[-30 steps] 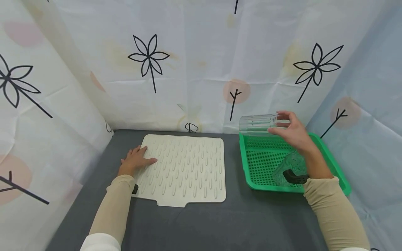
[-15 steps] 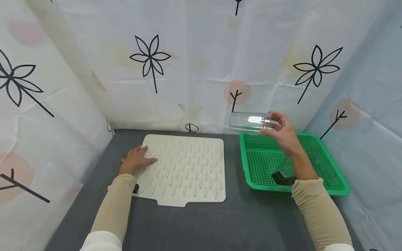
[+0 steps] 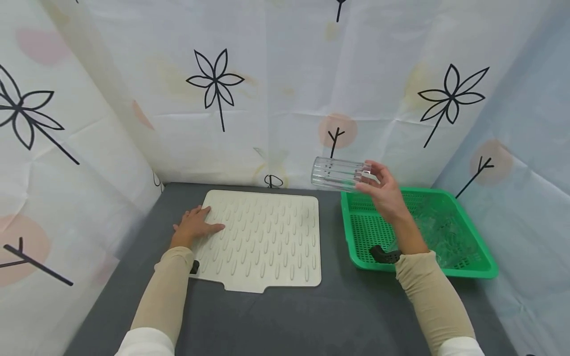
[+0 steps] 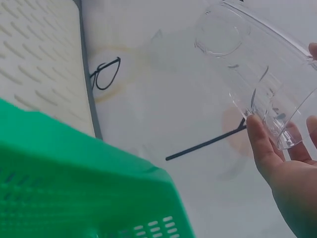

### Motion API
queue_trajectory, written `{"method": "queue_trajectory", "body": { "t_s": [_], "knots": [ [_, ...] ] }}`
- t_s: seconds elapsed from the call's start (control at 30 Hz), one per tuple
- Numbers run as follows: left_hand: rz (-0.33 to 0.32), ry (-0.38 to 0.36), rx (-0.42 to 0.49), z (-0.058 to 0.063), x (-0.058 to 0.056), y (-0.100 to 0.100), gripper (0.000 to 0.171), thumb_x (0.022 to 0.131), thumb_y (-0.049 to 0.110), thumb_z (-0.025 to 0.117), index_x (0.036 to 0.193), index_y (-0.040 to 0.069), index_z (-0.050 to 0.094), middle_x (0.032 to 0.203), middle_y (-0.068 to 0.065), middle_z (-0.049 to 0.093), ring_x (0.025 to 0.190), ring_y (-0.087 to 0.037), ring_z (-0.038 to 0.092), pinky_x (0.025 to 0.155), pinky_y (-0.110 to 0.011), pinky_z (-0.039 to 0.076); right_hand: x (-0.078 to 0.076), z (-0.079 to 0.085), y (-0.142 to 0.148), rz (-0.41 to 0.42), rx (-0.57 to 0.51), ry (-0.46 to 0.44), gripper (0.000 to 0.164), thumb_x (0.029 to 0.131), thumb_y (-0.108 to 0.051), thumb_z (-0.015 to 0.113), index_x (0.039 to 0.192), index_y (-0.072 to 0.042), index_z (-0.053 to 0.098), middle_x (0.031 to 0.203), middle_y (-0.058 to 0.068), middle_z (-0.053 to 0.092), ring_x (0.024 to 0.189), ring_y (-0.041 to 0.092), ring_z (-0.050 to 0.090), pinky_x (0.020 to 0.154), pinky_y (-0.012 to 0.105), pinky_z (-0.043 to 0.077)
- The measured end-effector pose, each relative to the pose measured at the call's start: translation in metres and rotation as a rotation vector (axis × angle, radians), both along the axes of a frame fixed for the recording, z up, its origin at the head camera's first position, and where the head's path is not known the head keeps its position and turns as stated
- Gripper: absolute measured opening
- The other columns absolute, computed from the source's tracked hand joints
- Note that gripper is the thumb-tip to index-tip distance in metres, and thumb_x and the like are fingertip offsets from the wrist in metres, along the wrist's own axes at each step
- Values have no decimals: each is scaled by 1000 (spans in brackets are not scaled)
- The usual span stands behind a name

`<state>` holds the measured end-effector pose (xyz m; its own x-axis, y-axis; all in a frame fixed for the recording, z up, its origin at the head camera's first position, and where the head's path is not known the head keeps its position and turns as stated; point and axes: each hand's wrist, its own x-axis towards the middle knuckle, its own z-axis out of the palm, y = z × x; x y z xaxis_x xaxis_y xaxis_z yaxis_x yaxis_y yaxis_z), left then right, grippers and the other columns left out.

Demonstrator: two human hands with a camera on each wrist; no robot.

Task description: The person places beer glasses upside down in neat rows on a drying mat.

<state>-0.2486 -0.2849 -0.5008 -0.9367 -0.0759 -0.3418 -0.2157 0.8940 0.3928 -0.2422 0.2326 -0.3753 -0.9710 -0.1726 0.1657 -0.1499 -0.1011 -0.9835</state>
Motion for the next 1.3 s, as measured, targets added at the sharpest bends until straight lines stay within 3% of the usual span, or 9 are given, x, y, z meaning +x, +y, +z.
{"method": "queue_trajectory", "body": {
  "t_s": [0.23, 0.37, 0.5, 0.67, 1.0, 1.17, 1.3],
  "knots": [
    [-9, 9, -2, 2, 2, 0, 103, 90, 68, 63, 164, 12, 20, 170, -26, 6, 154, -58, -4, 111, -87, -1, -7, -5, -15, 35, -31, 5, 61, 99, 3, 60, 152, -11, 33, 140, -1, 43, 123, 14, 50, 92, 15, 53],
    [-13, 15, -2, -1, 0, -1, 104, 89, 69, 63, 164, 11, 20, 170, -27, 6, 153, -59, -4, 111, -87, -1, -11, -8, -24, 38, -25, 1, 62, 99, 4, 57, 153, -8, 31, 140, -1, 43, 123, 14, 51, 93, 15, 53],
    [-6, 18, 0, -5, -2, -2, 106, 88, 70, 64, 164, 11, 20, 170, -27, 6, 153, -60, -5, 111, -87, -1, -13, -10, -36, 32, -74, -44, 60, 97, 8, 55, 150, -12, 34, 139, -1, 43, 122, 13, 53, 94, 16, 53],
    [3, 21, 11, -4, -2, 0, 106, 88, 68, 65, 164, 10, 20, 170, -27, 6, 153, -60, -5, 111, -87, -1, -16, -9, -52, 20, -132, -103, 62, 94, 10, 57, 145, -16, 36, 135, -5, 42, 126, 18, 51, 95, 17, 51],
    [7, 18, 15, 0, -1, 0, 105, 89, 66, 65, 164, 10, 18, 170, -27, 5, 153, -60, -6, 111, -86, -3, -20, -7, -79, 57, -123, -88, 59, 94, 12, 56, 142, -18, 37, 134, -2, 42, 134, 31, 46, 91, 17, 53],
    [4, 13, 7, 0, 0, 0, 104, 90, 67, 65, 164, 10, 18, 170, -27, 4, 153, -60, -7, 111, -87, -2, -24, -9, -91, 61, -134, -102, 61, 94, 13, 55, 145, -14, 34, 140, 5, 39, 124, 21, 53, 91, 17, 53],
    [-3, 15, 9, -3, 1, -1, 104, 89, 68, 64, 164, 11, 19, 170, -26, 5, 153, -60, -7, 111, -87, -3, -26, -13, -99, 67, -151, -121, 63, 93, 15, 54, 147, -10, 32, 135, 3, 40, 116, 15, 55, 91, 17, 54]
  ]
}}
